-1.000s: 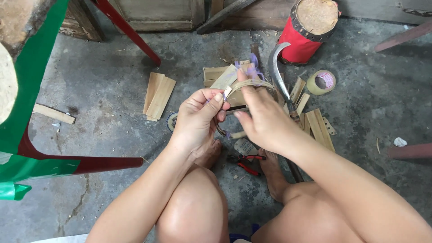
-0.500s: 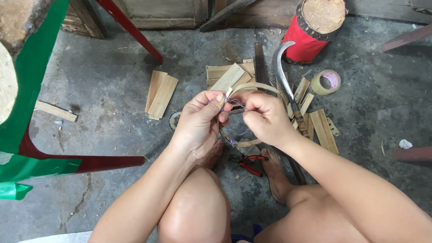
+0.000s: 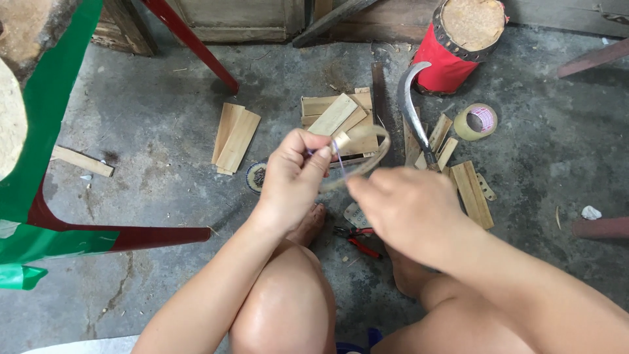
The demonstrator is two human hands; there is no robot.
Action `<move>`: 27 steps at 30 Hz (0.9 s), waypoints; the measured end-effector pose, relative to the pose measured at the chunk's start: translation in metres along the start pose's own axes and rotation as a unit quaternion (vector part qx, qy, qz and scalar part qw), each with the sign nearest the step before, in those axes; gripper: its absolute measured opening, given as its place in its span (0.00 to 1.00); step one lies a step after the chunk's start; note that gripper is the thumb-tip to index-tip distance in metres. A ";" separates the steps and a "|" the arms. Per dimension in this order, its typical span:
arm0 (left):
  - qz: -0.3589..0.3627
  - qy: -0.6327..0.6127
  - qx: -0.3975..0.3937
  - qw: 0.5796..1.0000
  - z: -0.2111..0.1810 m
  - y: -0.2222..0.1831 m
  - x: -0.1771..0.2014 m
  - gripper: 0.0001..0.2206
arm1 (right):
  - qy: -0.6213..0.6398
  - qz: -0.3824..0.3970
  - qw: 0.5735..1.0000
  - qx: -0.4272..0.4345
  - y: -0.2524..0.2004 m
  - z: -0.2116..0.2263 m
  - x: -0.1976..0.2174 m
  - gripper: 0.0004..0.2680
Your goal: Preparing a wooden rim by bending thin strips of wood into a circle and securing them with string, likely for a percussion instrument.
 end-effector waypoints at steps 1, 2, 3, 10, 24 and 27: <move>0.033 0.058 -0.031 0.997 -0.002 -0.002 -0.001 0.03 | -0.047 -0.066 0.995 0.059 -0.004 0.010 0.006 0.05; 0.036 0.058 -0.031 0.997 -0.004 -0.004 -0.002 0.03 | -0.048 -0.066 0.995 0.057 -0.004 0.011 0.007 0.05; 0.067 0.130 -0.080 0.986 -0.008 -0.006 -0.004 0.03 | -0.061 -0.105 0.989 0.086 -0.005 0.013 0.009 0.06; 0.243 0.221 -0.235 0.915 -0.037 -0.010 -0.025 0.09 | -0.110 -0.195 0.974 0.034 0.004 -0.002 0.042 0.05; 0.291 0.237 -0.306 0.875 -0.042 -0.014 -0.032 0.10 | 0.134 -0.009 0.986 -0.104 0.032 -0.042 0.029 0.04; 0.261 0.245 -0.267 0.895 -0.037 -0.013 -0.033 0.10 | 0.096 -0.029 0.990 -0.103 0.032 -0.049 0.021 0.03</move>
Point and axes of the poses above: each hand's wrist, its own y-axis towards the middle knuckle, its own x-axis out of the back of the hand, z = x × y, the point moved 3 cm from there along y, towards the middle knuckle, and after that the axes turned 11 degrees about -x, right-handed, at the moved point
